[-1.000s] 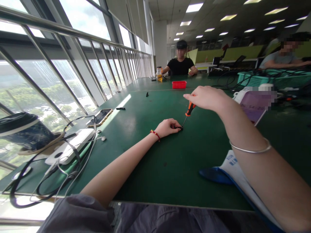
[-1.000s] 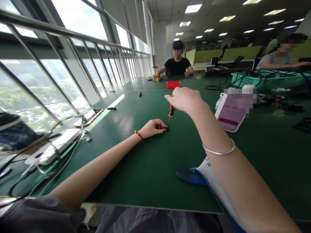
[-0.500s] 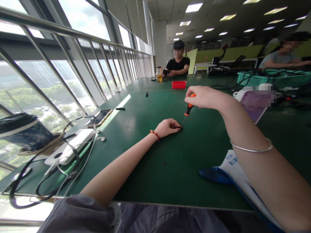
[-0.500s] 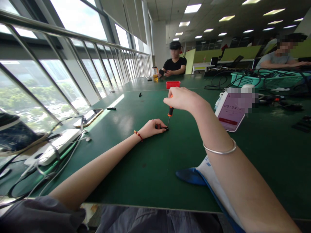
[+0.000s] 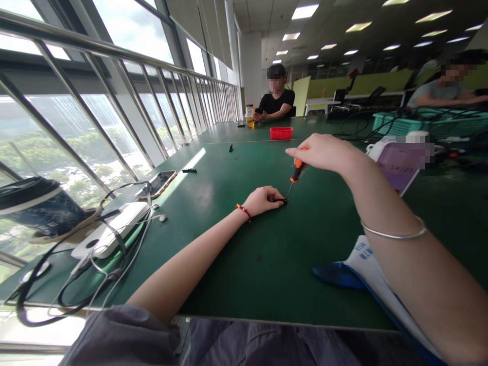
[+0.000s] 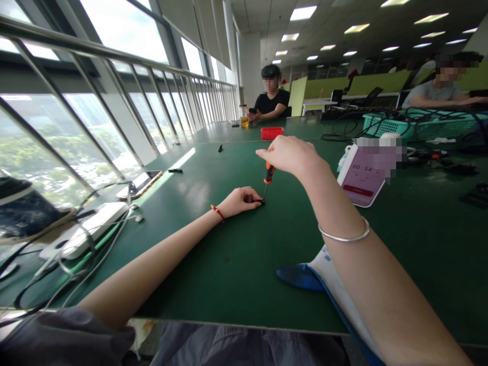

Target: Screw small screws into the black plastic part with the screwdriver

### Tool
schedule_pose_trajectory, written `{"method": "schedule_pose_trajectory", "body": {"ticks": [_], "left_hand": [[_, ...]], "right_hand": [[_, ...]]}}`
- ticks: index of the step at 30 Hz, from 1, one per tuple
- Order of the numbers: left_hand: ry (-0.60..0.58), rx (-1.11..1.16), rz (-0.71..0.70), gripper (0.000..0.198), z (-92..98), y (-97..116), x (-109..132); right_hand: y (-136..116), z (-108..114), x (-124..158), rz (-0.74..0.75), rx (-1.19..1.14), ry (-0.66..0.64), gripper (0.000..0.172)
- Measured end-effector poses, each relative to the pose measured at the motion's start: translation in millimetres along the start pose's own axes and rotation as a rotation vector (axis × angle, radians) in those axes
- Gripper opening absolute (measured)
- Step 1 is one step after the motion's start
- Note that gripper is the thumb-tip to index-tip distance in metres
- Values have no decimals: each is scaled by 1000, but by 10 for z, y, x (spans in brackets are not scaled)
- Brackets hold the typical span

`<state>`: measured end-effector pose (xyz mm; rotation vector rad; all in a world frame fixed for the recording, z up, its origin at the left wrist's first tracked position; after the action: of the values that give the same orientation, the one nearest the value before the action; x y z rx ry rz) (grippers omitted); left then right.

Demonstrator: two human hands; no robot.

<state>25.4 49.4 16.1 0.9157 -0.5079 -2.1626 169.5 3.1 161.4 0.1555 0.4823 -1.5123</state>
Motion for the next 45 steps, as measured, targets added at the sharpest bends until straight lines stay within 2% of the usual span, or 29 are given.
{"method": "schedule_pose_trajectory", "body": {"ticks": [3, 6, 9, 11, 14, 20, 24, 30, 34, 39, 42, 45], "left_hand": [[-2, -4, -1, 18, 2, 3, 2], [0, -3, 0, 19, 2, 1, 3], [0, -5, 4, 18, 1, -2, 2], [-2, -7, 1, 18, 0, -2, 1], [-6, -6, -3, 19, -1, -4, -1], [-7, 4, -5, 19, -4, -16, -1], [-4, -5, -4, 18, -4, -17, -2], [-5, -3, 1, 19, -4, -18, -3], [-3, 0, -3, 19, -5, -21, -2], [-4, 2, -10, 19, -6, -17, -1], [-2, 1, 0, 18, -3, -14, -1], [2, 6, -2, 18, 3, -7, 0]], "right_hand": [[-12, -7, 5, 21, -45, -42, 32], [-18, -37, 1, 19, -92, -110, 32], [-7, -21, -5, 4, -51, -46, 42], [-4, -11, -4, 6, -28, -15, 40], [-13, -20, -3, 19, -51, -61, 32], [3, -8, -3, -5, -75, -144, 45], [6, -12, 4, 17, -84, -161, 33], [-3, 5, 11, 11, 1, -98, 43], [-17, 0, 29, 34, -24, -116, 34], [-2, -3, 23, 15, -5, -117, 45], [-5, -8, 9, 34, 0, -117, 32], [-27, -20, 12, 52, -79, -153, 33]]}}
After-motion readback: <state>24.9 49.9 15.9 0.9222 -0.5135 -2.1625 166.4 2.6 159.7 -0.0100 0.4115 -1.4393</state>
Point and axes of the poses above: each hand's wrist, its own x-axis away from the middle knuckle, its own z-axis out of the back of the hand, y = z × x, the point moved 4 cm from there along -x, towards the middle knuckle, and after that the axes turned 12 degrees about y, right-handed, at the moved point
